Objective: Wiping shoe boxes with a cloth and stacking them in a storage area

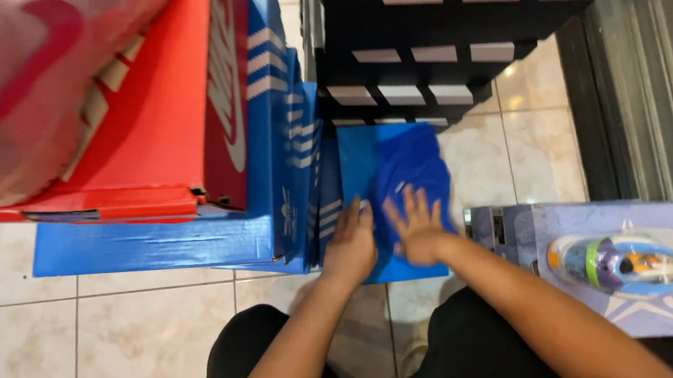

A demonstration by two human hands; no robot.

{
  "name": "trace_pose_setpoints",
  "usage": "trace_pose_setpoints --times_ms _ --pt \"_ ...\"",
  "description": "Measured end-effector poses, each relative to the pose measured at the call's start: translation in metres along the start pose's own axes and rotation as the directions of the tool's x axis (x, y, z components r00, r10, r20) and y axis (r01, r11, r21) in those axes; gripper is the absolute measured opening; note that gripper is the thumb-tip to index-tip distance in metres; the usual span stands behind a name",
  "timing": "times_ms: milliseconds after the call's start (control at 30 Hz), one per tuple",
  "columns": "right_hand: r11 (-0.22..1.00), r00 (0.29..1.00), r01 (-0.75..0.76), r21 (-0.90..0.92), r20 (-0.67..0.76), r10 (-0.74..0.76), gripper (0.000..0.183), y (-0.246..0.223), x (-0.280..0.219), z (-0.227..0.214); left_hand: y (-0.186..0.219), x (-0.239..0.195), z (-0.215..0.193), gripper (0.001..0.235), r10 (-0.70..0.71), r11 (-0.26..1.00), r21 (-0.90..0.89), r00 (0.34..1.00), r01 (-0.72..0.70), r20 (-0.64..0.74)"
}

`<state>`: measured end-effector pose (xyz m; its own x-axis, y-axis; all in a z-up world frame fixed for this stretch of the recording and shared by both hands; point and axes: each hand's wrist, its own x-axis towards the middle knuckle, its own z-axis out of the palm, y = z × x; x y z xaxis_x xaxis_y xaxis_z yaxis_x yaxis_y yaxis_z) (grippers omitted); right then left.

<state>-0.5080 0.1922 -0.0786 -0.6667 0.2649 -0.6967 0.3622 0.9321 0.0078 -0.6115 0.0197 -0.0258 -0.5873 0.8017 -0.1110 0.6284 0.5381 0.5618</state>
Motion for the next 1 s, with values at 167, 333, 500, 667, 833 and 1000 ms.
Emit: trace_pose_setpoints --times_ms 167,333,500,667,833,1000 --pt "0.974 0.993 0.010 0.226 0.115 -0.037 0.098 -0.009 -0.057 0.003 0.004 0.010 0.016 0.057 0.089 0.996 0.000 0.948 -0.094 -0.307" --pt "0.590 0.800 0.128 0.797 -0.435 0.414 0.075 0.013 -0.009 -0.017 -0.001 0.017 0.065 0.063 0.141 0.966 0.253 0.939 -0.060 -0.313" --pt "-0.024 0.860 0.183 0.983 -0.148 0.489 0.075 0.055 0.049 -0.082 -0.002 0.018 0.075 0.060 0.178 0.916 0.386 0.971 -0.105 -0.160" --pt "-0.036 0.888 0.163 0.986 -0.131 0.440 0.073 0.068 0.078 -0.092 -0.009 0.022 0.082 0.060 0.181 0.925 0.364 0.970 -0.111 -0.163" --pt "0.032 0.897 -0.023 0.999 0.006 0.442 0.077 0.038 -0.012 -0.053 -0.003 0.024 0.088 0.061 0.163 0.921 0.380 0.971 -0.086 -0.175" --pt "0.059 0.847 -0.498 0.865 0.471 0.244 0.074 0.012 -0.095 -0.059 -0.001 0.021 0.089 0.060 0.150 0.913 0.403 0.971 -0.062 -0.189"
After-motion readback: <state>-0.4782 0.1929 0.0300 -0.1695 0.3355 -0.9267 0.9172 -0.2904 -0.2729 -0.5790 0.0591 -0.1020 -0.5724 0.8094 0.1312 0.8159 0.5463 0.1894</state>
